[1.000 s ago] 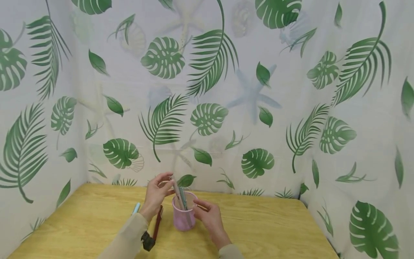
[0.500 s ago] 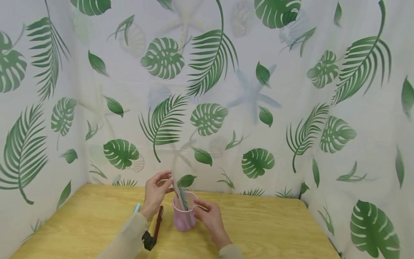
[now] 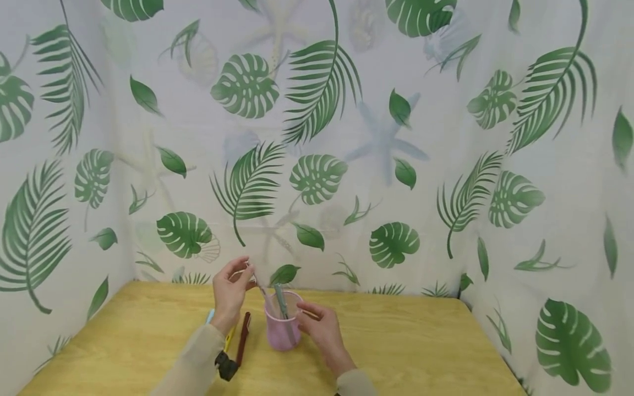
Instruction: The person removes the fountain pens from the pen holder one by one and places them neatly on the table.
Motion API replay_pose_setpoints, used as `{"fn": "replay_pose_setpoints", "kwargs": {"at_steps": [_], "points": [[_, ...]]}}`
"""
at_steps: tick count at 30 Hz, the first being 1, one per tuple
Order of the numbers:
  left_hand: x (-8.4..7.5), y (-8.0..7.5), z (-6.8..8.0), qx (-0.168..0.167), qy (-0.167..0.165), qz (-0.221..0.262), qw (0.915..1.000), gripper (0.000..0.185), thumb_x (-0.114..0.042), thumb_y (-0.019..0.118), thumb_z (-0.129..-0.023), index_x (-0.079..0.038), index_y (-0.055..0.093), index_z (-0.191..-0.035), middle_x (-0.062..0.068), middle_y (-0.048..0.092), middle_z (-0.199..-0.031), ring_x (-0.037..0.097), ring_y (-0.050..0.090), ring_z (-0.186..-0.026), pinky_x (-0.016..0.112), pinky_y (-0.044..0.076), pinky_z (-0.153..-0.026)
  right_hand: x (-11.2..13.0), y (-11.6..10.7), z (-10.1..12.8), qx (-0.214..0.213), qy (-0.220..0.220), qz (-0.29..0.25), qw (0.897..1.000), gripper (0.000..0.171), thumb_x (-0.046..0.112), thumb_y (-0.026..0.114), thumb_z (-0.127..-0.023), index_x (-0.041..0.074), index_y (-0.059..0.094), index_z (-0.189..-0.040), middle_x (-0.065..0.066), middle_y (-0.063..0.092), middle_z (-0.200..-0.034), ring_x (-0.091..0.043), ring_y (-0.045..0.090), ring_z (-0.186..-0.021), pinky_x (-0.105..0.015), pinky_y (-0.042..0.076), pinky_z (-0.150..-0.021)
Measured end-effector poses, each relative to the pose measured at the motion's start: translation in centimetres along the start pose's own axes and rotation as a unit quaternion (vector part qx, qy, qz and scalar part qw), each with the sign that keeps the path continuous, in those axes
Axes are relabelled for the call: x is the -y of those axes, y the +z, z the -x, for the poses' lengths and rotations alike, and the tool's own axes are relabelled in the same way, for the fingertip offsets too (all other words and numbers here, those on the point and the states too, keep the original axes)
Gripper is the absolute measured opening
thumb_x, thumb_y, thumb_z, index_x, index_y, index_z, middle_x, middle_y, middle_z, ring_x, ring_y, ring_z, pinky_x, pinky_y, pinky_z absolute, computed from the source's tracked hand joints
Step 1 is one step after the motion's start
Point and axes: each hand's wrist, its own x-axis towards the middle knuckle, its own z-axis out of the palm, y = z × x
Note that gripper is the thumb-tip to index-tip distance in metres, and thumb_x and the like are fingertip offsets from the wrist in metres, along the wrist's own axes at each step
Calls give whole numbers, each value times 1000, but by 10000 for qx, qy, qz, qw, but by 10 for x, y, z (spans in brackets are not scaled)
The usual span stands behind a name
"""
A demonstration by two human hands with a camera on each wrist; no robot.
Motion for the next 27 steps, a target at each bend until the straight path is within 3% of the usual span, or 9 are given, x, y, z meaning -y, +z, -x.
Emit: {"fn": "replay_pose_setpoints", "kwargs": {"at_steps": [7, 15, 22, 27], "points": [[-6, -6, -6, -18, 38, 11, 10000, 28, 1, 68, -89, 1, 66, -117, 9, 61, -100, 12, 66, -81, 31, 61, -69, 3, 0, -3, -77, -65, 11, 9999, 36, 7, 63, -94, -8, 59, -127, -28, 53, -137, -33, 64, -114, -36, 57, -91], [-7, -19, -7, -271, -27, -58, 9996, 28, -2, 68, -90, -2, 67, -118, 10, 62, -101, 12, 67, -82, 43, 60, -78, 1, 1, 0, 63, -65, -1, 10000, 37, 7, 63, -94, -9, 57, -127, -29, 52, -137, -38, 61, -117, -37, 56, -91], [-10, -24, -5, -238, -152, -118, 9995, 31, -5, 69, -90, -1, 65, -121, 13, 62, -106, 12, 66, -85, 30, 61, -71, 2, 3, 1, 15, -55, -35, 10000, 38, 8, 63, -94, -11, 57, -127, -30, 53, -135, -38, 61, -117, -37, 56, -91], [-13, -27, -7, -164, -133, -78, 9997, 31, -3, 69, -90, 0, 65, -121, 11, 62, -104, 8, 66, -81, 31, 61, -72, 2, 2, 0, 1, -49, -26, 10000, 38, 7, 64, -94, -12, 57, -126, -31, 53, -135, -38, 61, -116, -38, 57, -90]]}}
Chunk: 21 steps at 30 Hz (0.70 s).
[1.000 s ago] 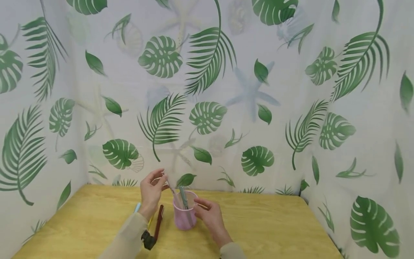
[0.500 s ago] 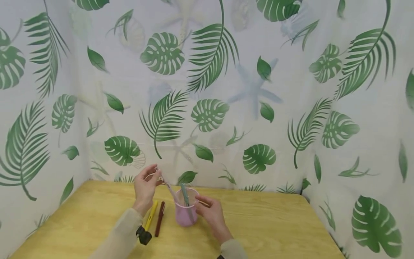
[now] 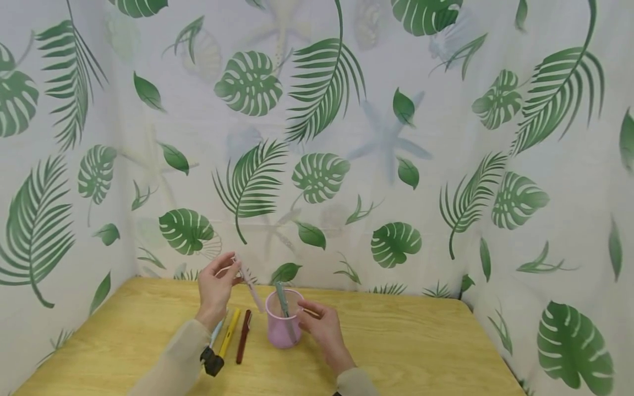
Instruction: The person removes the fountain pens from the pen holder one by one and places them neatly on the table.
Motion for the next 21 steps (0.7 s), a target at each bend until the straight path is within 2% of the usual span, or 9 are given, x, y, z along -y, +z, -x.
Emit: {"fn": "replay_pose_setpoints", "kwargs": {"at_steps": [6, 11, 17, 21], "points": [[-1, -9, -4, 132, -18, -1, 9999, 30, -3, 70, -89, 2, 65, -118, 4, 65, -97, 10, 68, -79, 31, 61, -70, -1, 0, 1, -2, -23, -29, 10000, 39, 7, 65, -93, -12, 57, -126, -30, 53, -135, -37, 62, -115, -40, 56, -91], [-1, -16, -7, 9, -38, -152, 9999, 27, -2, 72, -87, 2, 68, -114, 1, 69, -93, 16, 69, -80, 34, 61, -68, -3, -2, 2, 49, 14, -49, 10000, 39, 7, 65, -93, -12, 57, -126, -30, 53, -136, -40, 60, -118, -41, 55, -92], [-2, -21, -11, 39, -28, -183, 9998, 29, -4, 73, -87, 4, 67, -114, -1, 70, -91, 10, 68, -75, 29, 61, -66, -3, -4, 1, -11, 21, 13, 10000, 38, 9, 65, -94, -9, 58, -126, -29, 52, -137, -39, 61, -117, -38, 56, -91], [-1, -32, -14, 107, -119, -219, 9996, 31, -4, 74, -86, 5, 67, -115, -4, 70, -89, 8, 69, -75, 31, 61, -68, -4, -3, 0, 73, -73, -10, 9999, 38, 10, 65, -94, -10, 58, -126, -29, 53, -136, -38, 61, -117, -38, 56, -91]]}}
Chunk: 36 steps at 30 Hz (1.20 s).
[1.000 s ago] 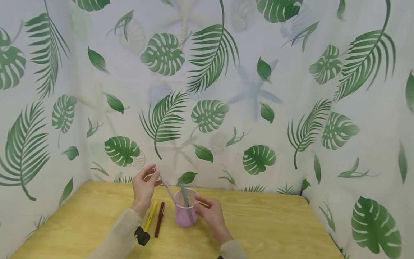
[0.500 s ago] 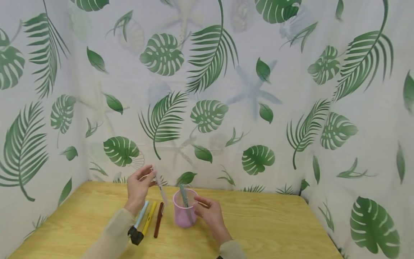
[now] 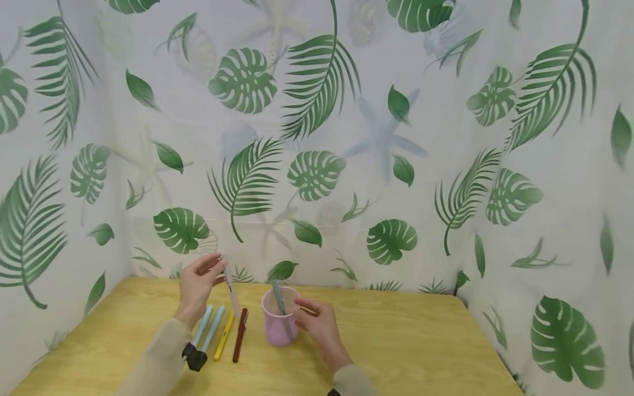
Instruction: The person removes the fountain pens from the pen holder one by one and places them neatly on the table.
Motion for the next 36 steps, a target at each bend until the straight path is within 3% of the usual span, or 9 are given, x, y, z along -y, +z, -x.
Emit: {"fn": "replay_pose_setpoints", "kwargs": {"at_steps": [8, 22, 36], "points": [[6, -20, -7, 145, -372, -199, 9990, 43, -11, 76, -85, 7, 62, -122, -6, 71, -88, 7, 69, -79, 31, 61, -70, 1, -1, -1, 29, 15, 52, 10000, 38, 9, 63, -95, -10, 58, -127, -29, 52, -138, -39, 59, -120, -37, 56, -91], [15, -49, -18, 321, -694, -689, 9947, 40, -10, 71, -90, 6, 60, -125, -6, 70, -90, 6, 68, -76, 27, 60, -70, 0, 0, -2, -66, 67, 115, 9999, 37, 8, 64, -94, -10, 59, -126, -29, 53, -137, -35, 62, -116, -36, 56, -91], [14, -58, -24, 684, -873, -1238, 9861, 39, -10, 66, -93, 3, 59, -129, 12, 67, -116, 6, 67, -83, 32, 60, -77, 1, 1, -2, -45, 54, 75, 9999, 38, 9, 64, -94, -10, 58, -127, -29, 53, -136, -34, 63, -115, -37, 56, -91]]}}
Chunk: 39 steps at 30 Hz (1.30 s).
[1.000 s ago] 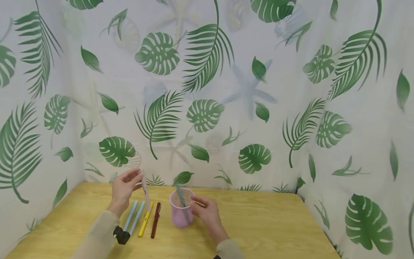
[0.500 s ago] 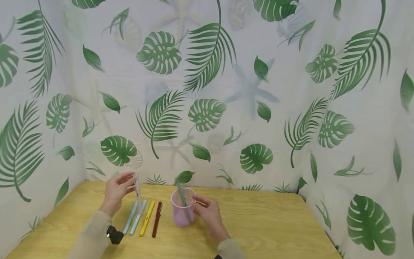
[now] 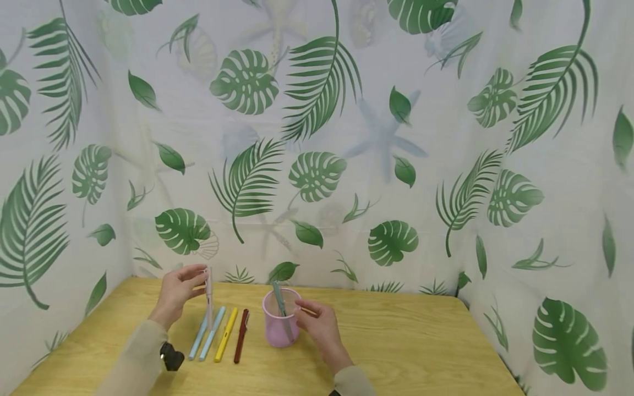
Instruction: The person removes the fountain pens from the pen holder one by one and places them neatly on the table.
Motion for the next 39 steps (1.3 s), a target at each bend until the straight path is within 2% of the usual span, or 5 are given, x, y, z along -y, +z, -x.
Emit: {"fn": "replay_pose_setpoints", "kwargs": {"at_steps": [11, 17, 22, 29, 39], "points": [[8, -6, -8, 103, -289, -256, 9992, 38, -12, 64, -96, 0, 58, -132, 20, 61, -129, 10, 66, -93, 36, 59, -85, 1, 0, 1, -76, -8, 99, 9999, 36, 11, 66, -93, -7, 62, -124, -28, 55, -134, -30, 65, -112, -35, 57, -88], [14, -9, -7, 267, -423, -427, 9978, 37, -10, 62, -96, 3, 58, -131, 22, 62, -127, 12, 65, -92, 43, 56, -91, 3, 0, 2, -16, 22, 80, 10000, 38, 10, 64, -94, -8, 59, -127, -29, 52, -137, -35, 62, -117, -38, 56, -92], [25, -14, -8, 458, -616, -519, 9957, 36, -7, 63, -95, 7, 58, -128, 19, 66, -118, 13, 65, -88, 40, 58, -85, 3, 0, 2, -5, 69, -12, 10000, 37, 9, 63, -95, -9, 59, -126, -28, 54, -136, -34, 62, -117, -37, 56, -92], [34, -21, -12, 798, -746, -873, 9902, 39, -6, 61, -95, 9, 55, -131, 24, 61, -127, 14, 65, -93, 40, 58, -86, 2, -1, 1, -13, 13, 11, 10000, 37, 9, 63, -95, -10, 59, -125, -29, 54, -134, -31, 64, -113, -37, 56, -91], [35, -26, -10, 790, -950, -976, 9875, 33, -3, 63, -92, 9, 60, -123, 18, 69, -111, 16, 66, -85, 36, 60, -77, 1, -1, 1, -31, 77, 11, 10000, 36, 10, 65, -94, -8, 60, -125, -28, 54, -135, -32, 63, -114, -37, 56, -91]]}}
